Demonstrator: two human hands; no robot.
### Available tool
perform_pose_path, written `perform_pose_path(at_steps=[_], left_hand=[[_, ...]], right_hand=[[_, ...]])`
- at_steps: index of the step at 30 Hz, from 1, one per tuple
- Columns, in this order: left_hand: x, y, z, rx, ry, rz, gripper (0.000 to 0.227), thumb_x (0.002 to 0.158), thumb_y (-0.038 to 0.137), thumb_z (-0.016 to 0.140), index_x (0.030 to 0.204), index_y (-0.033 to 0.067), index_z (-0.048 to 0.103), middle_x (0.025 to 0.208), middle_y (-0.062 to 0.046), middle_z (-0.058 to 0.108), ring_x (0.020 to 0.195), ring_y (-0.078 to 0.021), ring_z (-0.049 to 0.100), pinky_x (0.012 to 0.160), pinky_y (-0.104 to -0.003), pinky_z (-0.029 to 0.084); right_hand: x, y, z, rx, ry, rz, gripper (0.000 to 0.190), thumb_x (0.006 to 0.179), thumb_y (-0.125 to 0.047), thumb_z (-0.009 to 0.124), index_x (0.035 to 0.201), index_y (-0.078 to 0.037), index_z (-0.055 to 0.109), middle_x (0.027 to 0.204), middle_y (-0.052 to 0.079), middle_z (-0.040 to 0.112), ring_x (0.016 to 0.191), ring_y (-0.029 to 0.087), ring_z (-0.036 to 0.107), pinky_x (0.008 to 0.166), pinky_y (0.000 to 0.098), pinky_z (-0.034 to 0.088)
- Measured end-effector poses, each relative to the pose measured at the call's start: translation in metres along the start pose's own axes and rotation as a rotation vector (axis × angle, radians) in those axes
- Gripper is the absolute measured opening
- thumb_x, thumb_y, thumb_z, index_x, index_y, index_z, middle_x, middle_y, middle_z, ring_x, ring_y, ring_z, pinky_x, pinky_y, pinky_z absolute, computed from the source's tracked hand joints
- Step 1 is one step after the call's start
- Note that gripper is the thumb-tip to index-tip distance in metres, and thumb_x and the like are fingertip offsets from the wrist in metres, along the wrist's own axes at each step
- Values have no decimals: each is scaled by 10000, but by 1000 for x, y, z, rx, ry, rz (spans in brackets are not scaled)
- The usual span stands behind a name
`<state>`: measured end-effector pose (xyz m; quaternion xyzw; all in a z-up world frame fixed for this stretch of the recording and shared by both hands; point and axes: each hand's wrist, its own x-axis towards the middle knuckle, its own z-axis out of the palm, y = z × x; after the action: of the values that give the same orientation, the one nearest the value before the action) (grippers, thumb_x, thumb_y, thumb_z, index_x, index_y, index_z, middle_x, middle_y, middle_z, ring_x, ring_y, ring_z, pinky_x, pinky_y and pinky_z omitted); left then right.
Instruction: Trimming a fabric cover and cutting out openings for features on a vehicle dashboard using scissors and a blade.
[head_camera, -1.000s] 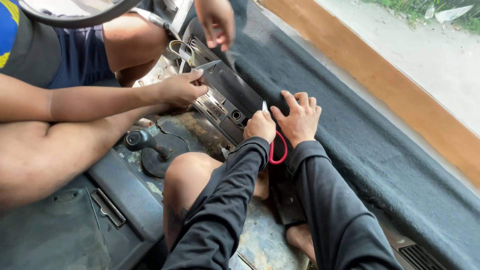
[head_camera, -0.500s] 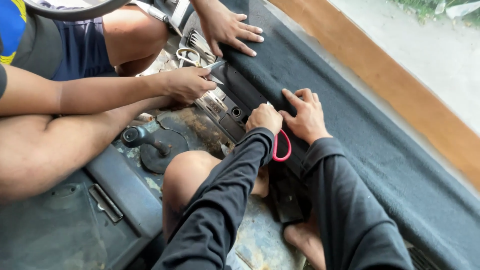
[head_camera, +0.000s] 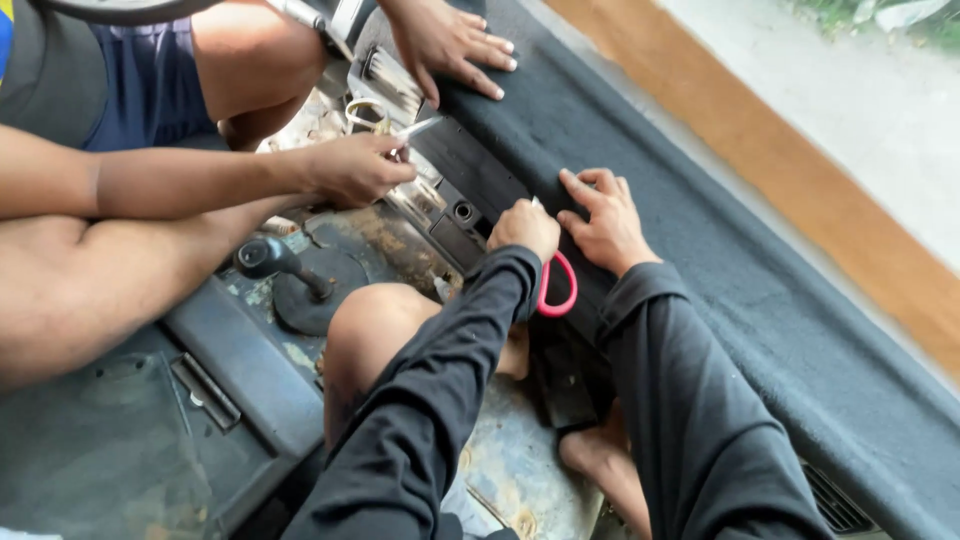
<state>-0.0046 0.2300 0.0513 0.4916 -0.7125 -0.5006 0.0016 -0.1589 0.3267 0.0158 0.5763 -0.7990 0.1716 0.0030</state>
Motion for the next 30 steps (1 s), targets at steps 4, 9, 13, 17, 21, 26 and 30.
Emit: perform_pose_path(at_steps=[4, 9, 13, 17, 21, 26, 30], left_hand=[[16, 0, 3, 14, -1, 38, 491, 1027, 311, 397, 1301, 71, 726, 1283, -172, 742, 1259, -355, 682, 1052, -504, 550], [5, 1, 11, -8, -29, 28, 514, 1001, 302, 369, 1295, 68, 721, 1259, -160, 751, 1242, -343, 690, 1035, -485, 562], [22, -11, 37, -74, -9, 20, 510, 999, 328, 384, 1248, 73, 749, 1174, -162, 779, 1174, -362, 722, 998, -493, 582], [8, -11, 40, -144, -25, 13, 517, 1003, 324, 364, 1267, 81, 735, 1210, -165, 767, 1214, -345, 705, 1011, -493, 575], [18, -7, 57, -84, -51, 13, 543, 1026, 350, 335, 1239, 76, 753, 1176, -167, 776, 1187, -370, 715, 1014, -492, 570], [-2, -21, 36, -55, -67, 60, 581, 1030, 405, 326, 1300, 70, 716, 1258, -181, 749, 1262, -370, 676, 1061, -508, 545], [-22, -19, 5, 21, -52, 8, 589, 1019, 373, 305, 1373, 69, 664, 1328, -169, 718, 1300, -353, 651, 1089, -486, 521]], right_hand=[[1, 11, 3, 20, -8, -43, 612, 914, -254, 756, 1506, -299, 608, 1332, 69, 589, 1237, 349, 567, 1103, 470, 476], [-15, 14, -26, -81, 9, 65, 548, 914, -425, 743, 1434, -271, 667, 1287, 45, 621, 1204, 311, 589, 1056, 450, 494], [-36, 11, -26, -78, 77, 148, 501, 923, -570, 767, 1330, -280, 729, 1172, 46, 614, 1124, 307, 620, 1015, 445, 518], [-39, 18, -18, -76, 87, 129, 513, 918, -569, 771, 1344, -288, 722, 1169, 42, 605, 1137, 289, 621, 1017, 422, 520], [-41, 25, -16, -50, 91, 131, 549, 901, -585, 780, 1373, -312, 712, 1170, 28, 589, 1134, 276, 614, 1031, 417, 513], [-56, 13, -14, -90, 108, 138, 638, 873, -591, 784, 1438, -321, 664, 1239, 25, 557, 1161, 270, 581, 1027, 446, 488], [-57, 11, -14, -78, 114, 178, 662, 866, -637, 767, 1448, -345, 648, 1250, 12, 541, 1177, 269, 559, 1024, 445, 468]])
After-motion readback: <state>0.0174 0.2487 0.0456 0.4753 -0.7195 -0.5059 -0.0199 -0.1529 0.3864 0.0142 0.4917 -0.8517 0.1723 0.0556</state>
